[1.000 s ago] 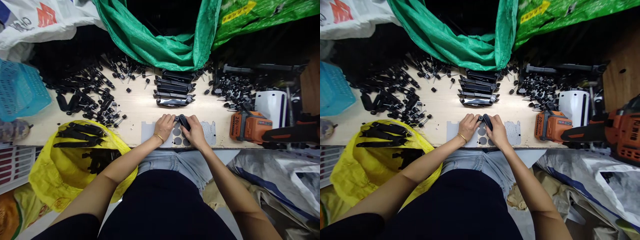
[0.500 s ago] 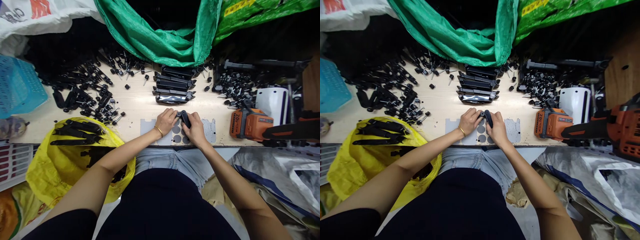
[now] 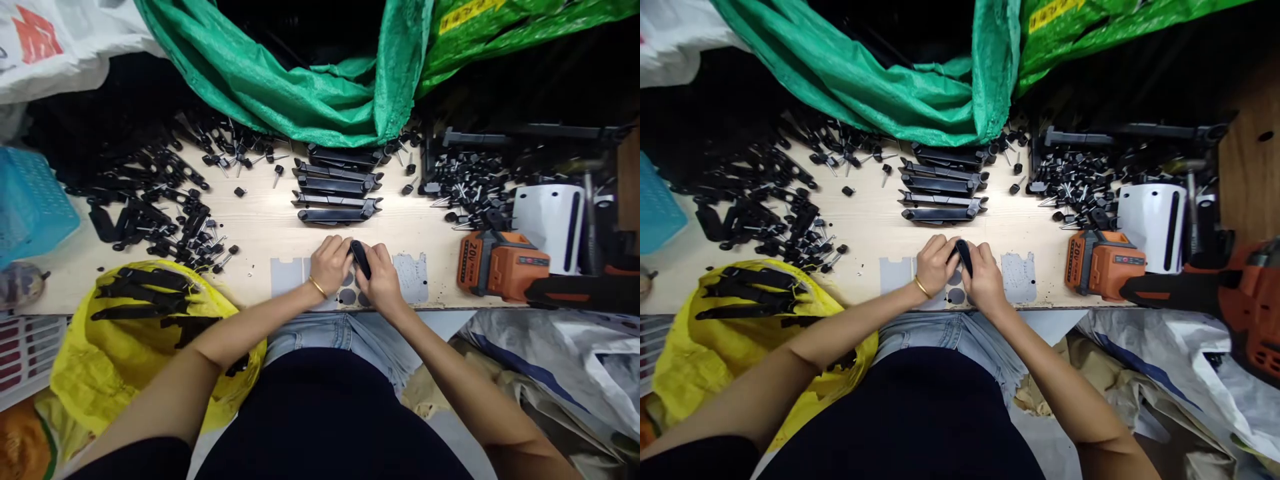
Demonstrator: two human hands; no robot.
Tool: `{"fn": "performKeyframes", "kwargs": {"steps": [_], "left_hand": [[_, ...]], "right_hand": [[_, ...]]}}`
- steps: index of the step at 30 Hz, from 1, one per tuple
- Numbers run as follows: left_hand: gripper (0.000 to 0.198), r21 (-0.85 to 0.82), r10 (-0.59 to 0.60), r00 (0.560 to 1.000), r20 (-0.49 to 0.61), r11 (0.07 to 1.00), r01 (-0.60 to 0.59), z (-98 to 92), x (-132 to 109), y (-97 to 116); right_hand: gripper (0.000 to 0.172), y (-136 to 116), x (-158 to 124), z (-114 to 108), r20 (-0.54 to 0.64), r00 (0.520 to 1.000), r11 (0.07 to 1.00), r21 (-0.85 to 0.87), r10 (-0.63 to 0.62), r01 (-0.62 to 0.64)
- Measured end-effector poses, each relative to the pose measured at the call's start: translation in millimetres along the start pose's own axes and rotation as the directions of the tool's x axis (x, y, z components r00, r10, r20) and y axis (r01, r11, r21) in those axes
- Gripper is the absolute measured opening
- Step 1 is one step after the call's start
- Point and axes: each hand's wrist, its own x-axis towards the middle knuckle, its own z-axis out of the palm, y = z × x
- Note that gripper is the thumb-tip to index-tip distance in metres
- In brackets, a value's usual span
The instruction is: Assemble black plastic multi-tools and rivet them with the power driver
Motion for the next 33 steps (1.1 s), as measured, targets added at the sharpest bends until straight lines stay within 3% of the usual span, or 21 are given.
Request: {"fn": "performKeyframes", "kwargs": {"steps": [3, 10, 14, 16, 18, 19, 20, 22, 23, 25, 28, 30, 33], "left_hand": [[0.033, 0.011, -0.107, 0.993, -0.054, 0.994, 0.108, 5.2, -5, 12], [0.029, -0.024, -0.108, 0.994, -0.003, 0.994, 0.108, 3.9, -5, 11], [0.025, 0.007, -0.093, 0.994, 0.061, 0.996, 0.092, -5.0, -7, 6], [0.024, 0.039, -0.096, 0.993, 0.072, 0.995, 0.094, -8.6, -12, 4], [0.023, 0.064, -0.109, 0.991, 0.082, 0.993, 0.103, -12.0, -17, 2], [0.024, 0.073, -0.12, 0.989, 0.089, 0.991, 0.114, -14.2, -19, 2], [0.026, 0.084, -0.139, 0.986, 0.092, 0.988, 0.131, -17.0, -19, 2], [0.037, 0.109, -0.156, 0.983, 0.094, 0.983, 0.146, -24.3, -18, 3], [0.044, 0.12, -0.127, 0.986, 0.107, 0.986, 0.114, -28.5, -17, 4], [0.055, 0.113, 0.037, 0.982, 0.184, 0.992, -0.059, -36.0, -13, 7], [0.043, 0.021, 0.336, 0.878, 0.341, 0.931, -0.365, -39.9, -4, 12], [0.021, -0.019, 0.413, 0.823, 0.389, 0.897, -0.442, -38.1, 4, 15], [0.008, -0.035, 0.403, 0.823, 0.4, 0.904, -0.426, -38.4, 14, 16]], "right_hand": [[0.042, -1, 0, -1, 0.013, 1.0, 1.0, 0.003, 0.007, -0.007], [0.045, -5, -3, -1, 0.045, 0.998, 0.999, 0.013, 0.046, -0.047], [0.038, 17, 13, -34, 0.13, 0.991, 0.998, 0.069, -0.012, 0.003], [0.033, 39, 38, -65, -0.045, 0.999, 0.999, -0.031, 0.031, -0.032], [0.034, 62, 74, -97, -0.354, 0.933, 0.956, -0.244, 0.068, -0.163], [0.036, 72, 93, -111, -0.435, 0.897, 0.916, -0.325, 0.077, -0.237], [0.037, 81, 112, -122, -0.468, 0.879, 0.872, -0.388, 0.091, -0.298], [0.034, 91, 144, -138, -0.443, 0.891, 0.809, -0.483, 0.103, -0.334], [0.032, 92, 154, -143, -0.42, 0.904, 0.787, -0.527, 0.086, -0.32], [0.028, 90, 163, -150, -0.397, 0.917, 0.757, -0.588, 0.035, -0.284], [0.025, 80, 153, -159, -0.402, 0.915, 0.755, -0.605, -0.016, -0.253], [0.025, 71, 140, -164, -0.38, 0.924, 0.793, -0.573, -0.035, -0.206], [0.024, 53, 115, -166, -0.442, 0.892, 0.899, -0.421, -0.091, -0.117]]}}
